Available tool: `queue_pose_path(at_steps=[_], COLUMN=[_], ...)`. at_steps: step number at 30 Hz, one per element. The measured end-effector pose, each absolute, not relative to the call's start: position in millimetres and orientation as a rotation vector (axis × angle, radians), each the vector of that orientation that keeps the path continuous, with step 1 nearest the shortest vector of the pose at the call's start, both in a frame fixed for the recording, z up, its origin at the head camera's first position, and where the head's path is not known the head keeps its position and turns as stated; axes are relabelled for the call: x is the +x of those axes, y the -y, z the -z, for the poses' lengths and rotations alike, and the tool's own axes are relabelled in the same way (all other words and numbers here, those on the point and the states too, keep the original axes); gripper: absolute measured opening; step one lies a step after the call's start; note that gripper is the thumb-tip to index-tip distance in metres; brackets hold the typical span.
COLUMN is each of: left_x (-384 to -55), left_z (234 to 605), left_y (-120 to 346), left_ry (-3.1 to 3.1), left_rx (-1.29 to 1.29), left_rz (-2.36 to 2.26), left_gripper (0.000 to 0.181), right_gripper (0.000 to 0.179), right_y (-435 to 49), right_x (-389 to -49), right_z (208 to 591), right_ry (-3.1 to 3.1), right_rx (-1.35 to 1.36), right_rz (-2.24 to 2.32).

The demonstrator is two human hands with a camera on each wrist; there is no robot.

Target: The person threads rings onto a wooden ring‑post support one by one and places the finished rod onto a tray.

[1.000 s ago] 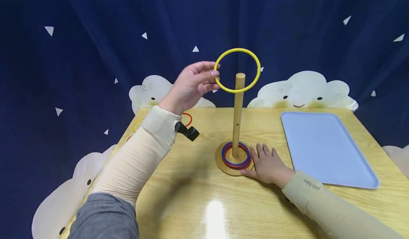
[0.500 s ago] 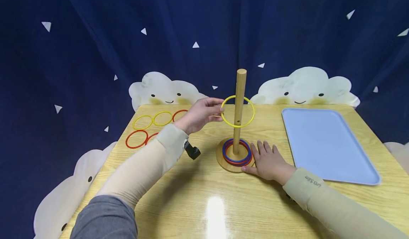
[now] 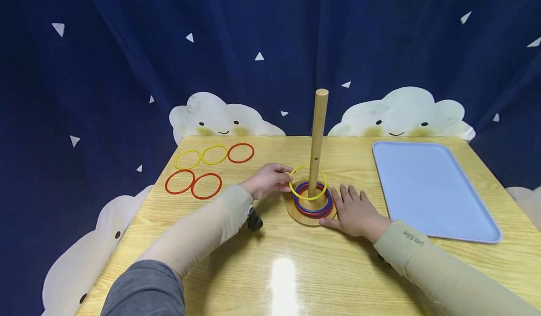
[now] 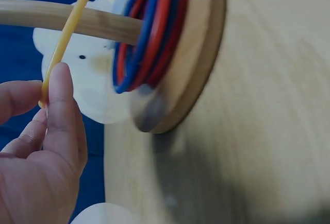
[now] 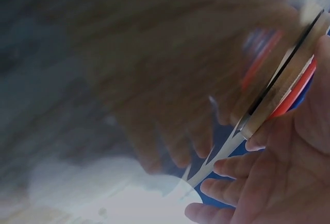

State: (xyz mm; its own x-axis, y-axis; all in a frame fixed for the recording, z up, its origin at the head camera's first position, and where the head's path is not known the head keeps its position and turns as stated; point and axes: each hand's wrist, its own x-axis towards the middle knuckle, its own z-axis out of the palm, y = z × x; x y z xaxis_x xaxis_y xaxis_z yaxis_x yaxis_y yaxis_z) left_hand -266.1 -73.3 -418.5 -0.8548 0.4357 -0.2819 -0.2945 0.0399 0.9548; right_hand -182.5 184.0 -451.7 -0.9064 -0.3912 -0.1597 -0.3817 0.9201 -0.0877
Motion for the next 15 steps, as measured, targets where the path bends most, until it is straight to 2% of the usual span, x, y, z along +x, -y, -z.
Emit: queue_pose_path(at_steps=[15], left_x=[-260.3], left_z=[438.8], left_y=[62.6], left_ry=[-1.961], left_rx=[0.133], left_rz=[-1.677], left_gripper=[0.039], right_gripper=[0.103], right_y=[-186.1], right_x=[-183.6], right_z=[453.9], right_ry=[-2.912], right_rx=[-0.603], right_rz=[0.080])
